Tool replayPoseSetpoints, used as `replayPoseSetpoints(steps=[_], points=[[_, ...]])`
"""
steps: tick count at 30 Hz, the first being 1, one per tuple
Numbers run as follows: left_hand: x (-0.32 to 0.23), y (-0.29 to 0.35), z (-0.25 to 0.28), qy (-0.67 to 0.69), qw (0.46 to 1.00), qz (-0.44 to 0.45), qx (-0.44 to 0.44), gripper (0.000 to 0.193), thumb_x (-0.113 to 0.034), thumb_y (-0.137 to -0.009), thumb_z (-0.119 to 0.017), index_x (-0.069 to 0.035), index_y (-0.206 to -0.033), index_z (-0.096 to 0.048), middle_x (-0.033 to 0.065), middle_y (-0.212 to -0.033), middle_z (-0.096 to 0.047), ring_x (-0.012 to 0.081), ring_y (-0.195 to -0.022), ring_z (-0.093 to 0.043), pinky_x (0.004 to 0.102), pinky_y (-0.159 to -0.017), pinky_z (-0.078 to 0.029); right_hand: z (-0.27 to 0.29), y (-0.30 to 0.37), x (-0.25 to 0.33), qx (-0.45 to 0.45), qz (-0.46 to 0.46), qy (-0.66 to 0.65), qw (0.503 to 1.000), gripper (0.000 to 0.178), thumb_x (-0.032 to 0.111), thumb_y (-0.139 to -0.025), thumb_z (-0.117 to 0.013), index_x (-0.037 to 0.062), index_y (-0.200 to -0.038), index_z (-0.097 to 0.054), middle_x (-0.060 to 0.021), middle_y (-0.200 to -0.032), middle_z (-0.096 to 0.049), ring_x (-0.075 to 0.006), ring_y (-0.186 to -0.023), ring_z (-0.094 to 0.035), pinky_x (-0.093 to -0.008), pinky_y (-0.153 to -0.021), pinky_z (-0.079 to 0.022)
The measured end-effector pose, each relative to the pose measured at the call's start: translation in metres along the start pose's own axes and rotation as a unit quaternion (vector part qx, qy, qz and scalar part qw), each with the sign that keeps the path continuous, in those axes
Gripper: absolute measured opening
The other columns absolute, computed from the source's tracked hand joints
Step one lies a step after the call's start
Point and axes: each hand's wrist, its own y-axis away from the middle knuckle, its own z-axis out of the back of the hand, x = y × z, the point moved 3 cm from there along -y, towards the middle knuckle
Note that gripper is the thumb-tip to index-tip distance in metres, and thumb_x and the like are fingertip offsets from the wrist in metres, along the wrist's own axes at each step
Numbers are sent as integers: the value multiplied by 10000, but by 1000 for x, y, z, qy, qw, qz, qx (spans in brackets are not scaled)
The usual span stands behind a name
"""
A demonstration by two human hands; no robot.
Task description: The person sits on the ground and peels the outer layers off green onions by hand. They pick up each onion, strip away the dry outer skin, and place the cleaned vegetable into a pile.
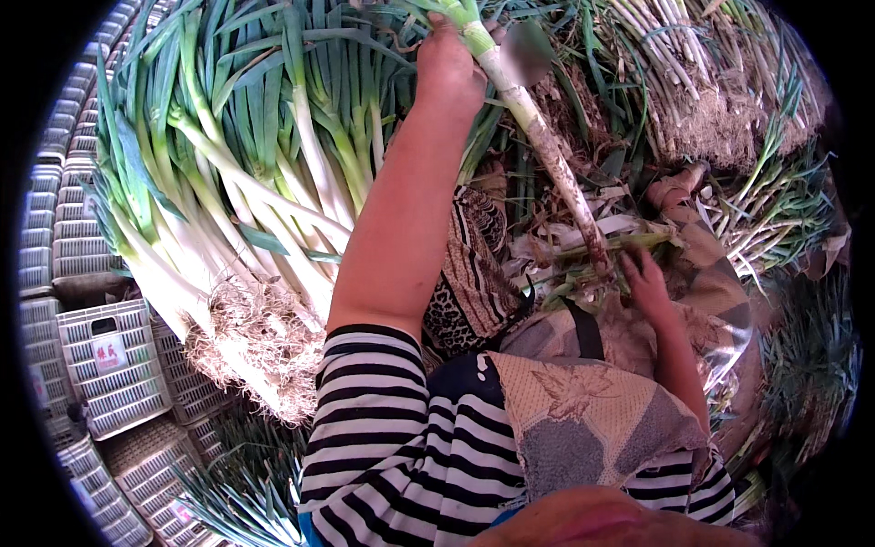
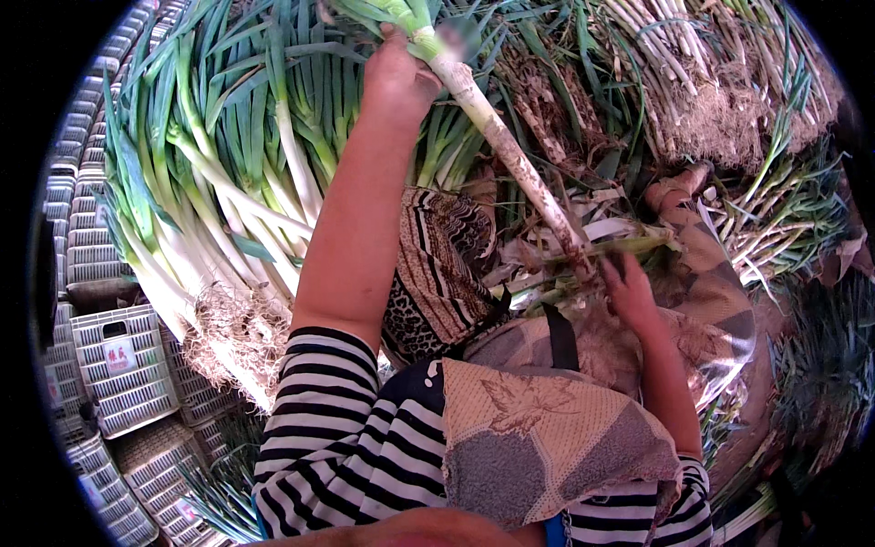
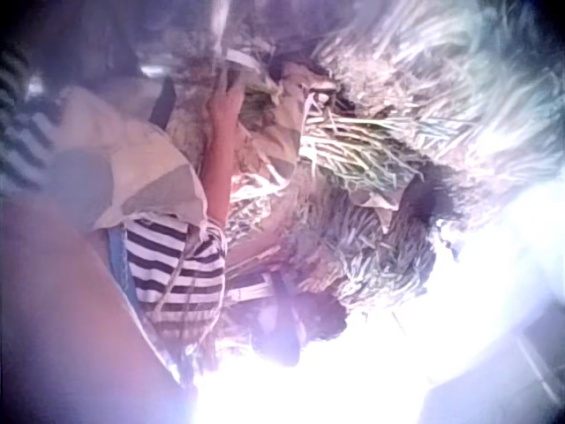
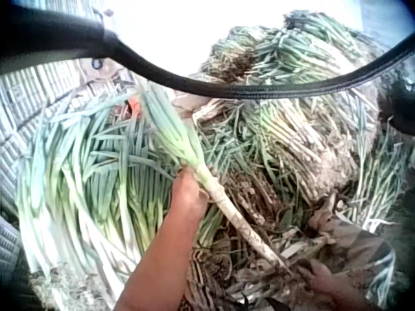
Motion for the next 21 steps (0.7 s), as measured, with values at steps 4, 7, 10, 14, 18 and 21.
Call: replayPoseSetpoints(steps=[4, 7, 10, 14, 18, 21], points=[[15, -5, -11, 66, 997, -29, 29, 505, -432, -945, -219, 16, -1085, -405, 182, -880, -541, 266, -701, -550, 394, -639, -479, -2, -12, 54, -12, 177, 75, 981, 475, 227, -840, -574, 3, -1220, -400, -215, -1104, -510, -328, -1060, -494, -379, -876, -404], [21, -2, -23, 105, 993, 16, 49, 505, -419, -949, -216, 36, -1025, -423, 164, -834, -523, 253, -654, -526, 373, -564, -454, -20, -16, 63, -69, 162, 134, 975, 414, 233, -830, -591, 16, -1145, -431, -202, -877, -562, -321, -819, -569, -406, -708, -445], [17, 0, -26, 136, 982, 69, 113, 527, -429, -945, -225, 54, -1009, -424, 162, -826, -515, 247, -632, -518, 362, -546, -445, -25, -17, 63, -46, 171, 62, 982, 280, 213, -845, -575, 21, -1013, -461, -153, -689, -529, -260, -618, -557, -402, -546, -416], [13, 18, -34, 29, 979, 92, 181, 372, -290, -937, -340, 41, -883, -500, 137, -709, -545, 258, -593, -523, 358, -543, -457, -22, -10, 63, 139, 74, -244, 957, 258, 260, -863, -557, 23, -926, -480, -66, -623, -472, -151, -530, -465, -298, -461, -366], [11, 48, -59, -20, 957, 204, 206, 279, -232, -906, -367, -31, -872, -558, 136, -698, -592, 267, -716, -596, 378, -655, -505, -14, 13, 88, 319, -29, -434, 842, 380, 394, -861, -522, 28, -772, -472, -7, -524, -380, -96, -414, -346, -230, -377, -287], [7, 68, -63, -221, 780, 51, 583, 214, -188, -868, -484, -40, -894, -636, 121, -827, -645, 217, -804, -611, 345, -777, -489, -11, 21, 89, 354, -22, -480, 802, 366, 380, -872, -507, 16, -851, -486, -7, -602, -424, -86, -469, -367, -215, -402, -274]])
